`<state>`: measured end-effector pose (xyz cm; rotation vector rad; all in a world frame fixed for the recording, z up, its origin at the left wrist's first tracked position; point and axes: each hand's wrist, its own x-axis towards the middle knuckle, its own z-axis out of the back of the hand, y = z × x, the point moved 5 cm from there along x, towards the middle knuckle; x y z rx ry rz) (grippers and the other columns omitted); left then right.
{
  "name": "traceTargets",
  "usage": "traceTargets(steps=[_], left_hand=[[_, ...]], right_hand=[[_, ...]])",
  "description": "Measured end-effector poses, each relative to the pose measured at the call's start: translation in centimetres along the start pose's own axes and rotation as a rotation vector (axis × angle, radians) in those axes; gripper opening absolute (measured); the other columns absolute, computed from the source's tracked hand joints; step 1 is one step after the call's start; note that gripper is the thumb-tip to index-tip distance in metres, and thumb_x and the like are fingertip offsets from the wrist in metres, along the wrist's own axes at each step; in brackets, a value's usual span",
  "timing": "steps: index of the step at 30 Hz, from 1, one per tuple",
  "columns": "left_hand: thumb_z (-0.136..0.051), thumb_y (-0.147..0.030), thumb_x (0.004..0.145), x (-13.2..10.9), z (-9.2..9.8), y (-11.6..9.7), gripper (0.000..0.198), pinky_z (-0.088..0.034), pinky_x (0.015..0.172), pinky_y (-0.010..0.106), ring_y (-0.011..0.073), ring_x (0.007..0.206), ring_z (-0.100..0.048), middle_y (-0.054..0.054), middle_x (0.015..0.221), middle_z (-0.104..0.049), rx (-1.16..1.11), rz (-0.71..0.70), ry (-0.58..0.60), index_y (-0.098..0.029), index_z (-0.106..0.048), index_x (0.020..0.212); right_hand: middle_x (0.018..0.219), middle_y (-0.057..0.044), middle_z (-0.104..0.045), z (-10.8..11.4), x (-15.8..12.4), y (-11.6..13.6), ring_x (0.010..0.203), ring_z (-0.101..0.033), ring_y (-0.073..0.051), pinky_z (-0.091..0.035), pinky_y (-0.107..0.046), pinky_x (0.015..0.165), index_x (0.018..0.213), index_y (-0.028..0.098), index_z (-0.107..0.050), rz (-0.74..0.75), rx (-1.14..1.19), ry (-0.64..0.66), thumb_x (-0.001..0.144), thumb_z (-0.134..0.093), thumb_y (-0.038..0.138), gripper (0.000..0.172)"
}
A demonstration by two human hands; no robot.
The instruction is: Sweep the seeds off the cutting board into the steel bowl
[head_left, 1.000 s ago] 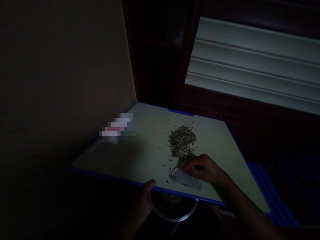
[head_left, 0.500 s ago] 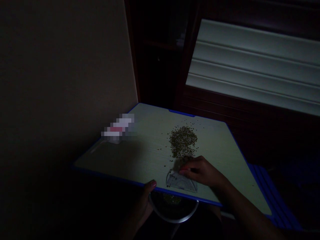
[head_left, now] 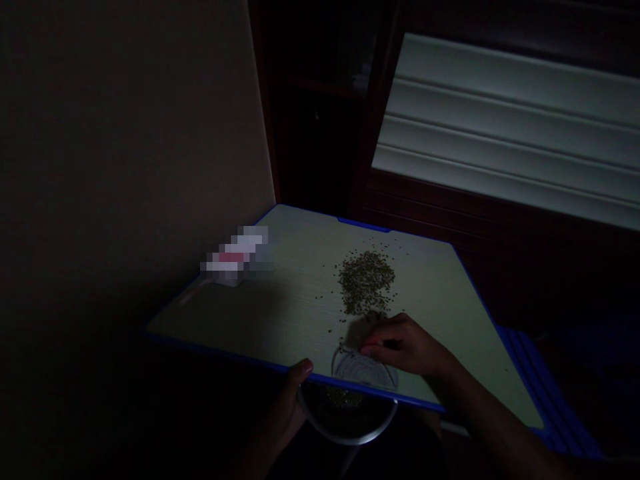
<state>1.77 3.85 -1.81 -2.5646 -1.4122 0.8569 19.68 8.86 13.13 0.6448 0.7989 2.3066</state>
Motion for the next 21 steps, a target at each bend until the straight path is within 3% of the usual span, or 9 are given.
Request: traceTargets(steps=[6, 9, 13, 21], left_hand=[[-0.059, -0.027, 0.087, 0.1, -0.3, -0.3, 0.034, -0.023, 0.114, 0.038, 0.0263, 0.133, -0.042, 0.01, 0.123, -0.066, -0.035, -0.043, 0.064, -0.009, -0.068, 0.115], [-0.06, -0.025, 0.086, 0.1, -0.1, -0.3, 0.028, -0.022, 0.115, 0.04, 0.0268, 0.132, -0.044, 0.009, 0.119, -0.068, -0.04, -0.043, 0.038, -0.011, -0.072, 0.108], [-0.064, -0.025, 0.082, 0.1, -0.1, -0.4, 0.025, -0.021, 0.115, 0.04, 0.0277, 0.129, -0.046, 0.01, 0.113, -0.071, -0.053, -0.04, -0.01, -0.01, -0.074, 0.1], [-0.062, -0.025, 0.084, 0.0, -0.2, -0.3, 0.029, -0.023, 0.114, 0.041, 0.0287, 0.13, -0.046, 0.012, 0.112, -0.071, -0.044, -0.024, 0.022, -0.008, -0.072, 0.105]], right_hand=[[0.06, 0.001, -0.057, 1.7, -0.8, -1.0, 0.052, -0.047, -0.008, -0.035, -0.019, 0.05, 0.081, 0.014, -0.07, -0.134, -0.02, -0.191, 0.09, -0.059, 0.035, 0.025], [0.057, 0.002, -0.051, 2.8, -1.5, -1.6, 0.051, -0.043, -0.007, -0.032, -0.019, 0.048, 0.077, 0.012, -0.068, -0.185, -0.031, -0.271, 0.09, -0.057, 0.034, 0.028], [0.055, 0.003, -0.05, 2.9, -1.7, -1.9, 0.05, -0.042, -0.007, -0.031, -0.019, 0.047, 0.072, 0.013, -0.066, -0.203, -0.007, -0.245, 0.088, -0.06, 0.033, 0.027], [0.055, 0.004, -0.05, 1.9, -1.5, -1.8, 0.048, -0.04, -0.006, -0.03, -0.019, 0.046, 0.07, 0.014, -0.064, -0.185, 0.01, -0.169, 0.087, -0.06, 0.031, 0.024]])
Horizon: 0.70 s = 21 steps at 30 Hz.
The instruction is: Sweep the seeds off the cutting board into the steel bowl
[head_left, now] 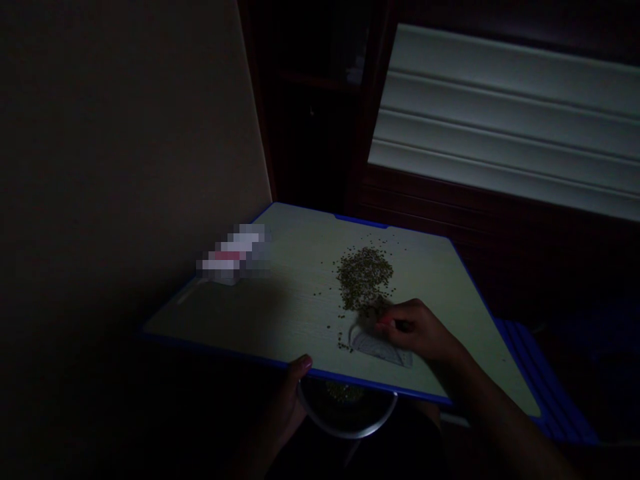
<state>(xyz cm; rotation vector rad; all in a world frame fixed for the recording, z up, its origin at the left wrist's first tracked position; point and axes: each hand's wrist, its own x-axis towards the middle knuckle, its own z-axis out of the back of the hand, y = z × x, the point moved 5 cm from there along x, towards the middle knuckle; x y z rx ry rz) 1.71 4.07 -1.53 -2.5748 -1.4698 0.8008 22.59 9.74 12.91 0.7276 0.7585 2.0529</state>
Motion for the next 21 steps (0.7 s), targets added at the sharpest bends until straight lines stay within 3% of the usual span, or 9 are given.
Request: traceTargets(steps=[4, 10, 21], left_hand=[[-0.062, -0.023, 0.084, 0.03, -0.06, -0.11, 0.028, -0.024, 0.114, 0.04, 0.0274, 0.129, -0.046, 0.011, 0.112, -0.071, 0.0, -0.024, -0.035, -0.009, -0.071, 0.106], [-0.062, -0.025, 0.084, -0.07, -0.43, -0.09, 0.025, -0.023, 0.114, 0.04, 0.0283, 0.129, -0.047, 0.012, 0.11, -0.072, 0.011, -0.015, 0.005, -0.009, -0.074, 0.099], [-0.059, -0.027, 0.085, -0.24, -0.69, -0.04, 0.032, -0.022, 0.114, 0.041, 0.0286, 0.131, -0.044, 0.013, 0.114, -0.07, 0.025, -0.008, -0.007, -0.007, -0.071, 0.107]], right_hand=[[0.055, 0.004, -0.051, -0.21, 0.05, 0.02, 0.048, -0.041, -0.006, -0.031, -0.019, 0.046, 0.069, 0.014, -0.065, 0.019, -0.004, 0.015, 0.086, -0.061, 0.029, 0.023], [0.056, 0.003, -0.053, -0.57, 0.09, 0.35, 0.049, -0.043, -0.006, -0.032, -0.019, 0.046, 0.074, 0.014, -0.069, 0.048, -0.008, 0.047, 0.085, -0.062, 0.03, 0.021], [0.053, 0.004, -0.053, -0.74, -0.02, 0.45, 0.046, -0.043, -0.006, -0.033, -0.019, 0.045, 0.074, 0.015, -0.069, 0.063, -0.012, 0.073, 0.086, -0.062, 0.031, 0.021]])
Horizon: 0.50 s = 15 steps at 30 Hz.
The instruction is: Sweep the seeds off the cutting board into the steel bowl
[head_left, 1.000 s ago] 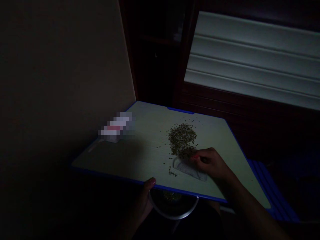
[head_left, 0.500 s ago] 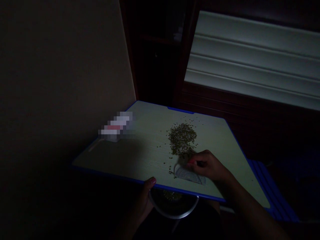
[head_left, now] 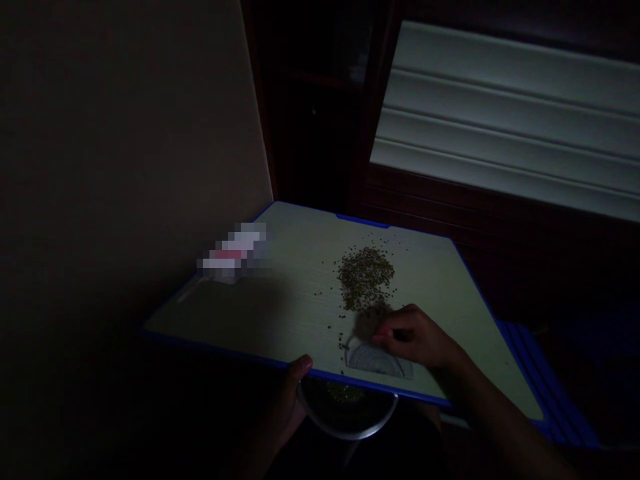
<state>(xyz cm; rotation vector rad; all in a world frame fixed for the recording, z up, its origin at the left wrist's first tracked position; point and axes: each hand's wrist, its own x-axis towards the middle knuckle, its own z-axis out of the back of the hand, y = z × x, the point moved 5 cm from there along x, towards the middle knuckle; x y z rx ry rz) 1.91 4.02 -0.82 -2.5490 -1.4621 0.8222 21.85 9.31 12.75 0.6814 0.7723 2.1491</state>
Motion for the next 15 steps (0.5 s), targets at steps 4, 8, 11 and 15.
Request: traceTargets(steps=[4, 8, 11, 15], left_hand=[[-0.061, -0.023, 0.085, 0.3, 0.5, 0.0, 0.027, -0.024, 0.114, 0.041, 0.0269, 0.127, -0.049, 0.01, 0.111, -0.072, -0.014, -0.029, -0.007, -0.011, -0.072, 0.106], [-0.06, -0.025, 0.085, 0.1, 0.0, -0.1, 0.027, -0.024, 0.114, 0.041, 0.028, 0.126, -0.05, 0.011, 0.108, -0.073, 0.0, -0.018, 0.003, -0.01, -0.073, 0.103], [-0.061, -0.026, 0.084, -0.1, -0.5, 0.0, 0.025, -0.023, 0.114, 0.039, 0.0286, 0.126, -0.05, 0.012, 0.106, -0.073, -0.004, 0.001, 0.021, -0.01, -0.075, 0.097], [-0.061, -0.027, 0.085, 0.0, -0.5, 0.2, 0.025, -0.024, 0.114, 0.039, 0.0285, 0.125, -0.052, 0.011, 0.107, -0.074, -0.009, 0.013, 0.057, -0.011, -0.075, 0.096]], right_hand=[[0.054, 0.003, -0.054, 0.1, 0.1, 0.0, 0.046, -0.043, -0.006, -0.032, -0.019, 0.045, 0.075, 0.015, -0.069, -0.006, -0.027, -0.035, 0.088, -0.06, 0.032, 0.023], [0.055, 0.003, -0.055, 0.0, 0.3, 0.3, 0.047, -0.044, -0.006, -0.033, -0.02, 0.047, 0.076, 0.015, -0.068, 0.012, -0.052, -0.043, 0.089, -0.06, 0.033, 0.024], [0.059, 0.002, -0.058, -0.3, 0.5, 0.7, 0.051, -0.049, -0.007, -0.037, -0.021, 0.051, 0.079, 0.016, -0.069, 0.049, -0.057, -0.005, 0.089, -0.06, 0.032, 0.021], [0.064, 0.0, -0.063, -0.8, 0.7, 1.1, 0.057, -0.054, -0.008, -0.04, -0.021, 0.055, 0.085, 0.016, -0.07, 0.094, -0.046, 0.06, 0.09, -0.06, 0.032, 0.02]])
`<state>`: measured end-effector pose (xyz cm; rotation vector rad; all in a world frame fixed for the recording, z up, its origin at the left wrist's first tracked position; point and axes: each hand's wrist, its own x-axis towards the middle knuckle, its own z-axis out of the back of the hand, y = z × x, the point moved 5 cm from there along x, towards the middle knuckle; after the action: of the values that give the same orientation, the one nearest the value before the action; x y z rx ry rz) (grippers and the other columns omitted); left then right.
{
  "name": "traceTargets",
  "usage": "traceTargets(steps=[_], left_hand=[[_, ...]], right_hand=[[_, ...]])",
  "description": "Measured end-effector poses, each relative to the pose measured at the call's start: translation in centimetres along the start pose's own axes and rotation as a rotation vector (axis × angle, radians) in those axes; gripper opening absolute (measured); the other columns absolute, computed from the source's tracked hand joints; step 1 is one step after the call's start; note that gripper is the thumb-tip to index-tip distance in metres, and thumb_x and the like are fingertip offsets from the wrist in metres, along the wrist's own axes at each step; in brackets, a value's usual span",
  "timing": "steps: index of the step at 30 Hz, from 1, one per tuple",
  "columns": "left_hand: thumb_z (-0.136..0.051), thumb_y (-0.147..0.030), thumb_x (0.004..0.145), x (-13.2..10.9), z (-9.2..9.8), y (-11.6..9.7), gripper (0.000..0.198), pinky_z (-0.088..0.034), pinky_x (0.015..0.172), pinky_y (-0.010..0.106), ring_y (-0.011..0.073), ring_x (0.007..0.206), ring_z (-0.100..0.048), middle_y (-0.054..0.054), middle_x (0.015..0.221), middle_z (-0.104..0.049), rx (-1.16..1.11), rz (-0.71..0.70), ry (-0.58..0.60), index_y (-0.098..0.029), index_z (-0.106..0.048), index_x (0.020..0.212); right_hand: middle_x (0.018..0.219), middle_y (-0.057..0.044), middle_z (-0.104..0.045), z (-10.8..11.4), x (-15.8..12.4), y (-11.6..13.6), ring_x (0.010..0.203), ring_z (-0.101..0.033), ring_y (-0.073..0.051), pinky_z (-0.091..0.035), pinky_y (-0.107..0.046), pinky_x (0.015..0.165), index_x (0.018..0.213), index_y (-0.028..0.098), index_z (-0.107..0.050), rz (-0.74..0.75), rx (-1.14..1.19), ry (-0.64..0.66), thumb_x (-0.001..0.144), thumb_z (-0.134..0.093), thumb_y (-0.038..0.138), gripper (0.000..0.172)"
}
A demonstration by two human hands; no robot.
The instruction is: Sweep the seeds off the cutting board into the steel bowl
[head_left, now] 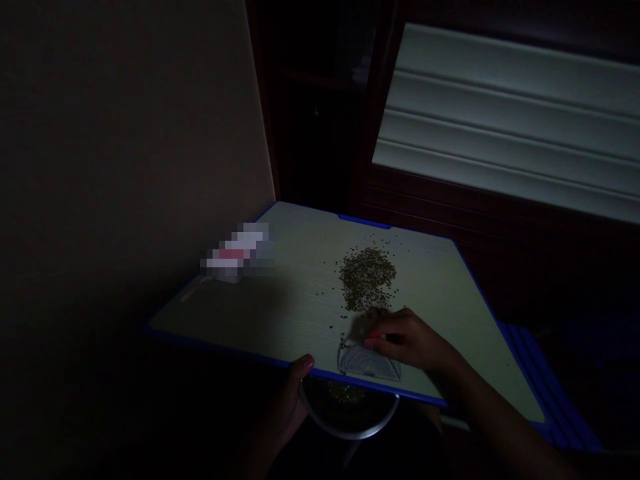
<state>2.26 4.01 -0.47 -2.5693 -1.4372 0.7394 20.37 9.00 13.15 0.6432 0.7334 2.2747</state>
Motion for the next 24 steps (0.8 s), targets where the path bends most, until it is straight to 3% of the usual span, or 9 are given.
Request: traceTargets(steps=[6, 12, 19, 24], left_hand=[[-0.058, -0.03, 0.087, -0.3, 0.3, 0.2, 0.037, -0.026, 0.113, 0.041, 0.0285, 0.128, -0.048, 0.015, 0.113, -0.071, 0.032, 0.033, -0.015, -0.004, -0.067, 0.112], [-0.063, -0.023, 0.082, -0.2, 0.7, -0.2, 0.024, -0.029, 0.112, 0.04, 0.0286, 0.125, -0.052, 0.013, 0.107, -0.073, 0.02, -0.018, -0.124, -0.007, -0.073, 0.098], [-0.062, -0.026, 0.084, 0.2, 1.1, 0.2, 0.028, -0.027, 0.113, 0.04, 0.0279, 0.127, -0.05, 0.011, 0.109, -0.073, -0.004, 0.0, -0.026, -0.01, -0.073, 0.103], [-0.064, -0.022, 0.083, 0.1, 0.6, -0.2, 0.022, -0.026, 0.113, 0.039, 0.0273, 0.125, -0.052, 0.009, 0.108, -0.073, -0.008, -0.059, -0.094, -0.012, -0.075, 0.1]], right_hand=[[0.064, 0.0, -0.064, -0.2, -0.1, 0.3, 0.055, -0.053, -0.008, -0.039, -0.021, 0.053, 0.084, 0.015, -0.07, 0.036, 0.033, 0.022, 0.091, -0.059, 0.032, 0.021], [0.062, 0.001, -0.062, -0.2, -0.2, 0.3, 0.054, -0.052, -0.008, -0.038, -0.02, 0.052, 0.083, 0.016, -0.071, 0.03, 0.054, 0.033, 0.09, -0.06, 0.032, 0.021], [0.06, 0.002, -0.054, 1.5, -0.7, -0.9, 0.052, -0.046, -0.007, -0.034, -0.019, 0.05, 0.08, 0.014, -0.069, -0.12, 0.009, -0.183, 0.091, -0.058, 0.032, 0.024], [0.058, 0.003, -0.051, 1.4, -0.6, -1.1, 0.051, -0.044, -0.007, -0.033, -0.019, 0.049, 0.074, 0.014, -0.067, -0.123, 0.004, -0.158, 0.09, -0.059, 0.033, 0.026]])
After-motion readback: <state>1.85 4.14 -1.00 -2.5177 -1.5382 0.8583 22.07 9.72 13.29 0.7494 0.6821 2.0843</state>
